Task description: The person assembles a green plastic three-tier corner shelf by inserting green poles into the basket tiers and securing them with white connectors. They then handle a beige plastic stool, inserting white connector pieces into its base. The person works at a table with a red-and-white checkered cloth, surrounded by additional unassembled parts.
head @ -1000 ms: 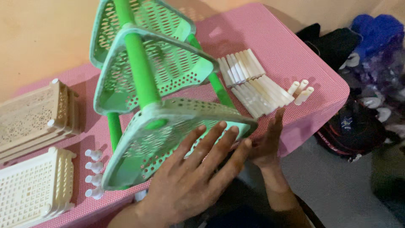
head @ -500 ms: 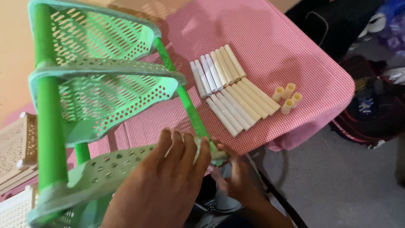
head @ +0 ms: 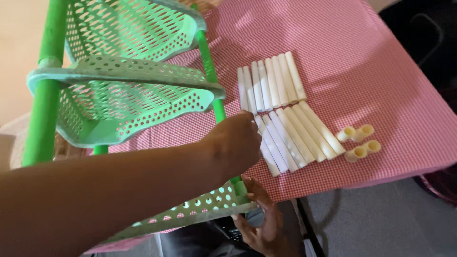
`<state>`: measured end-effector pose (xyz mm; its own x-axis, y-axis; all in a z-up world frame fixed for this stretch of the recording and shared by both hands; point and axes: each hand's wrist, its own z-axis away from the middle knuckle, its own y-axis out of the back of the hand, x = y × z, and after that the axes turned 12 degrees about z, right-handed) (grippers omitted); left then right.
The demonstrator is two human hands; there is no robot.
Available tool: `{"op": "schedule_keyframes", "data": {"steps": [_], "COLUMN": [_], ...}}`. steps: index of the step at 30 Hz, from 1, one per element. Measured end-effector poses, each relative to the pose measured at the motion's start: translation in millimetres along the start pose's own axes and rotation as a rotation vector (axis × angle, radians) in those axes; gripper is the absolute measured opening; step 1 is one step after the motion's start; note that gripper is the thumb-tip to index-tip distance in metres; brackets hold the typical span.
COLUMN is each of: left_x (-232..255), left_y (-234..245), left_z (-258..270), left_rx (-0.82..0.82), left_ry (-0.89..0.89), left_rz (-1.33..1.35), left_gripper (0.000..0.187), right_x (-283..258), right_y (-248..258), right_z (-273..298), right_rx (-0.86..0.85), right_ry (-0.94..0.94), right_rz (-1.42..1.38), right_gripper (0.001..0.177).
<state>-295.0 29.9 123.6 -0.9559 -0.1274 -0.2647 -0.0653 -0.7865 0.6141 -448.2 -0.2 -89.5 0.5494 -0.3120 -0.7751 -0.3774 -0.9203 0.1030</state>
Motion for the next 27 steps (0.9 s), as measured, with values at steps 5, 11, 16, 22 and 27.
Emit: {"op": "schedule_keyframes", "data": {"steps": [5, 11, 16, 22, 27], "left_x": [-5, -15, -17, -19, -15], "left_y": [-26, -40, -37, -38, -25], "left_z": [-25, -35, -41, -41, -28], "left_rx": [-0.173, -0.128, -0.163, -0.137, -0.093], "left_ry": [-0.076, -0.089, -0.024, -0.026, -0.054], "left_rz": [0.050, 0.125, 0.268, 0.341, 0.268], "left_gripper": [0.016, 0.014, 0.015, 0.015, 0.014], "right_x": [2, 6, 2, -3, 0], "right_y": [0, -1, 0, -5, -12], "right_z": [-2, 8, 3, -7, -10], "right_rx": [0.001, -0.028, -0.035, 0.011, 0.056], "right_ry": [-0.017, -0.057, -0.071, -0.062, -0.108], "right_rz": [0.029, 0.032, 0.073, 0.053, 0.114], "right_gripper": [0.046, 0.047, 0.050, 0.049, 0.054]}}
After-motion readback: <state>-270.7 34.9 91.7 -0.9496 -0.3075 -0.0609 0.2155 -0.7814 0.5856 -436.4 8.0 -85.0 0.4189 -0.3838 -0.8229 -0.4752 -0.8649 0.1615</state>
